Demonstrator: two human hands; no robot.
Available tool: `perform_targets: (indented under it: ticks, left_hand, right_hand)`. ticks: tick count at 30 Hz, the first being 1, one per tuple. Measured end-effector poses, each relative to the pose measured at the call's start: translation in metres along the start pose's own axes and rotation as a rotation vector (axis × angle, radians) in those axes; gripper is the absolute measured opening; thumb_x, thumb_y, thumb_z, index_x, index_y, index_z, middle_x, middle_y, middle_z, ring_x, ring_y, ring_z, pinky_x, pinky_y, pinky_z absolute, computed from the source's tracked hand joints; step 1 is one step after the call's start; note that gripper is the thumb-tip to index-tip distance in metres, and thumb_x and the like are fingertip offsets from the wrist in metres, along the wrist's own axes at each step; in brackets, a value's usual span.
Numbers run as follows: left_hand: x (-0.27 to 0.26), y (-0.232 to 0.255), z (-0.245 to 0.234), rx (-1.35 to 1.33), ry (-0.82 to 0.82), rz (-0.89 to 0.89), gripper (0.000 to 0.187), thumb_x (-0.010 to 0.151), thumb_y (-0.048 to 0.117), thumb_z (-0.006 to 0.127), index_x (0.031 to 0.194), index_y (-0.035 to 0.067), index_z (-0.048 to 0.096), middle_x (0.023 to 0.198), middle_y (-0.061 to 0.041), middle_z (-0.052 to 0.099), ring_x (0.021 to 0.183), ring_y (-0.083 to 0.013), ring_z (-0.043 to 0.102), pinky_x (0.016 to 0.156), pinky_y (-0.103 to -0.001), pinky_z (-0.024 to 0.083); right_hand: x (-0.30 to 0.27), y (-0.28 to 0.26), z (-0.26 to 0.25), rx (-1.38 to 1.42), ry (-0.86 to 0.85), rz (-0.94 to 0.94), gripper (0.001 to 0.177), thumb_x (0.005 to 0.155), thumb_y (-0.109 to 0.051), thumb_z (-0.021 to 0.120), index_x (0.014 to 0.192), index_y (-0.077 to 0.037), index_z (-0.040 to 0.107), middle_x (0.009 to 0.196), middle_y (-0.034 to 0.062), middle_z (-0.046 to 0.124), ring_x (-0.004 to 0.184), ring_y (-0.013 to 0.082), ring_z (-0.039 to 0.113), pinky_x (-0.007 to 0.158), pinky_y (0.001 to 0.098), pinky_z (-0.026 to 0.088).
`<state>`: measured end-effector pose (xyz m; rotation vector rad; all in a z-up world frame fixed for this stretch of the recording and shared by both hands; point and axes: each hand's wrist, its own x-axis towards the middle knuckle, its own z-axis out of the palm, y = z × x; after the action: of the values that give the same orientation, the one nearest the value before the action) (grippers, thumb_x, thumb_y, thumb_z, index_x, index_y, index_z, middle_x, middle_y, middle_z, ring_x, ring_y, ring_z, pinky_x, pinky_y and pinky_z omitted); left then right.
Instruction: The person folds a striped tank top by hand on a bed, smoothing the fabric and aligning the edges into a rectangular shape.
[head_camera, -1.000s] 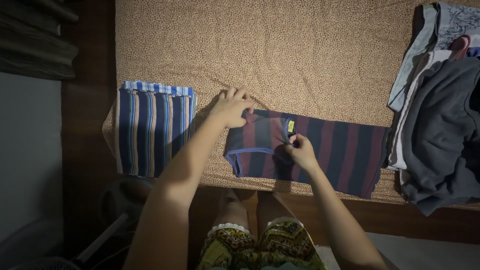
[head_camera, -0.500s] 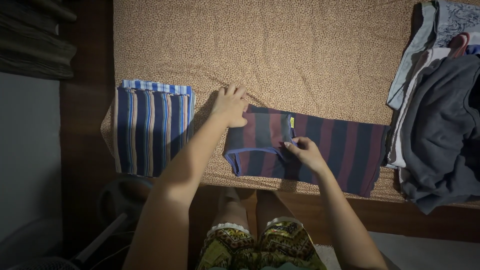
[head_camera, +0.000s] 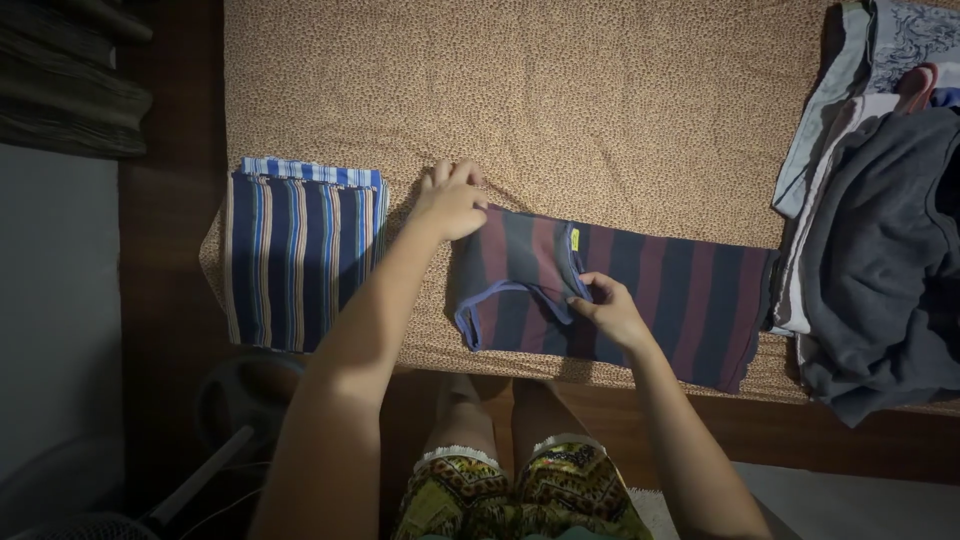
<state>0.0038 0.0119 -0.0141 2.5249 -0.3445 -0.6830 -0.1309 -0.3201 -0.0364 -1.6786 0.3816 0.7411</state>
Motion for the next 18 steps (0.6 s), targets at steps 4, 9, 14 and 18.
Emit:
perform_targets:
  ticks: [4,9,14,18]
  left_hand:
    - [-0.011,0.002,0.006,0.147,0.222,-0.006,0.028,0.069,0.023,0.076,0.095,0.017,0.069,0.128,-0.003,0.045,0.129,-0.0327,0.037,0.104,-0.056,0.034]
    - [-0.050,0.023,0.012,0.074,0.271,-0.010,0.056,0.066,0.024,0.078,0.117,0.019,0.056,0.129,-0.007,0.044,0.128,-0.0338,0.039,0.104,-0.054,0.037]
    - [-0.098,0.045,0.032,0.106,0.048,0.060,0.070,0.062,0.038,0.086,0.118,0.018,0.049,0.126,-0.011,0.041,0.124,-0.0347,0.038,0.103,-0.059,0.033]
    - [-0.118,0.042,0.062,0.214,0.174,0.143,0.050,0.075,0.017,0.077,0.121,0.020,0.058,0.123,-0.005,0.050,0.121,-0.0278,0.046,0.100,-0.049,0.039]
  right_hand:
    - [-0.002,0.000,0.004,-0.303,0.148,-0.073,0.028,0.083,-0.005,0.079,0.109,-0.004,0.067,0.104,0.0085,0.065,0.091,0.0175,0.066,0.082,0.0318,0.055]
    - [-0.023,-0.021,0.024,-0.548,0.439,-0.231,0.041,0.078,-0.008,0.075,0.117,-0.007,0.063,0.125,0.0172,0.052,0.109,0.0296,0.062,0.092,0.0400,0.055]
    - [-0.045,-0.044,0.041,-0.776,0.387,-0.312,0.040,0.080,-0.014,0.080,0.115,-0.007,0.061,0.124,0.0176,0.051,0.121,0.0389,0.049,0.103,0.0469,0.045]
    - [-0.042,-0.042,0.047,-0.723,0.426,-0.320,0.044,0.078,-0.012,0.080,0.116,-0.004,0.059,0.122,0.0222,0.050,0.118,0.0422,0.047,0.101,0.0499,0.043]
